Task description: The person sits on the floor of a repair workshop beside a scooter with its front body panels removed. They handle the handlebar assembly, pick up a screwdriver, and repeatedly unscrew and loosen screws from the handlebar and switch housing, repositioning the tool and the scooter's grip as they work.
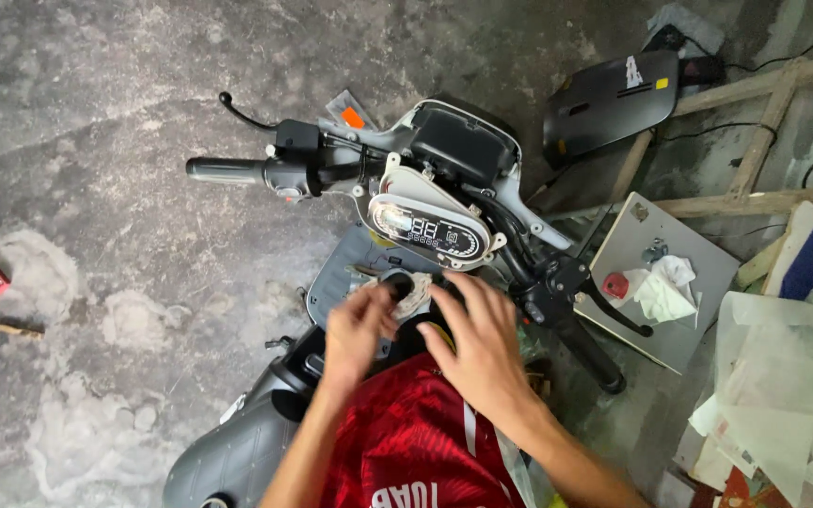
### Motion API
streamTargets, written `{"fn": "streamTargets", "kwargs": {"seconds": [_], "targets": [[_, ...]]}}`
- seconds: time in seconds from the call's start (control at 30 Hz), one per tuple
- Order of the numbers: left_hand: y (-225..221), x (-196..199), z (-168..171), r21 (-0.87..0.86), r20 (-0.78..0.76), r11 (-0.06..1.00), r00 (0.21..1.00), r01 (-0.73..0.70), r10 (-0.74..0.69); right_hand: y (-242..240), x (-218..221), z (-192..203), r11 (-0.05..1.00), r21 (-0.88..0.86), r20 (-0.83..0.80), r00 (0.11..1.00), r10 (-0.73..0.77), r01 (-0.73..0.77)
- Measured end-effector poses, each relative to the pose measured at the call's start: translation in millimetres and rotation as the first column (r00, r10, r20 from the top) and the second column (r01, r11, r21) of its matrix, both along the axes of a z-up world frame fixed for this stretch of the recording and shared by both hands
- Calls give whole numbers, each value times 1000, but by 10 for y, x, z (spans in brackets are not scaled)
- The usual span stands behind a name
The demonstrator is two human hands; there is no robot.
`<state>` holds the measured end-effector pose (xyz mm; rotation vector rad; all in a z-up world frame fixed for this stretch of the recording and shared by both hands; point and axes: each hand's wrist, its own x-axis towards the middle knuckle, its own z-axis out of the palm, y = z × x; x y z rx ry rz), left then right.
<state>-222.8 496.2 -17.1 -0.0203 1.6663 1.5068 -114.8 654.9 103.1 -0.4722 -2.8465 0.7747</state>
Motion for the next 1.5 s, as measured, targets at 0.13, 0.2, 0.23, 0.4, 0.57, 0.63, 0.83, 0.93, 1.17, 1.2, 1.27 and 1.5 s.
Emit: {"fn": "streamTargets", "kwargs": {"seconds": [0.13,0.2,0.23,0.4,0.57,0.63,0.83,0.93,1.17,1.2,1.27,1.5], "targets": [[508,-774,741,-144,-570,989,819,-15,-71,85,226,163,990,-18,-107,984,-139,138],[820,-1143,881,-103,-907,995,410,14,-99,160,326,213,958,-21,-231,931,-284,287],[951,-1272,835,-100,-907,995,409,17,-98,201,371,223,957,-18,-233,929,-286,290],[1407,-1651,576,-282,-948,959,154,-1,-279,408,588,238,891,5,-319,845,-429,454],[1517,-1690,399,-378,-912,924,195,-57,-361,547,716,139,847,-7,-306,806,-507,531],[1547,-1662,417,-393,-907,916,198,-81,-371,575,751,100,836,-14,-299,796,-527,548],[1607,-1563,603,-486,-869,855,201,-179,-452,660,763,42,823,-38,-301,778,-551,567],[1608,-1569,608,-457,-882,871,217,-178,-418,721,733,32,820,-37,-306,774,-554,572],[1577,-1593,607,-435,-880,893,264,-114,-395,755,675,9,819,-77,-311,767,-562,569],[1577,-1596,604,-439,-877,891,268,-113,-399,752,663,10,821,-84,-313,767,-560,565],[1571,-1611,607,-440,-876,891,271,-113,-398,742,643,8,821,-82,-309,769,-559,564],[1599,-1567,601,-451,-876,882,256,-135,-409,706,644,10,816,-89,-306,764,-569,572]]}}
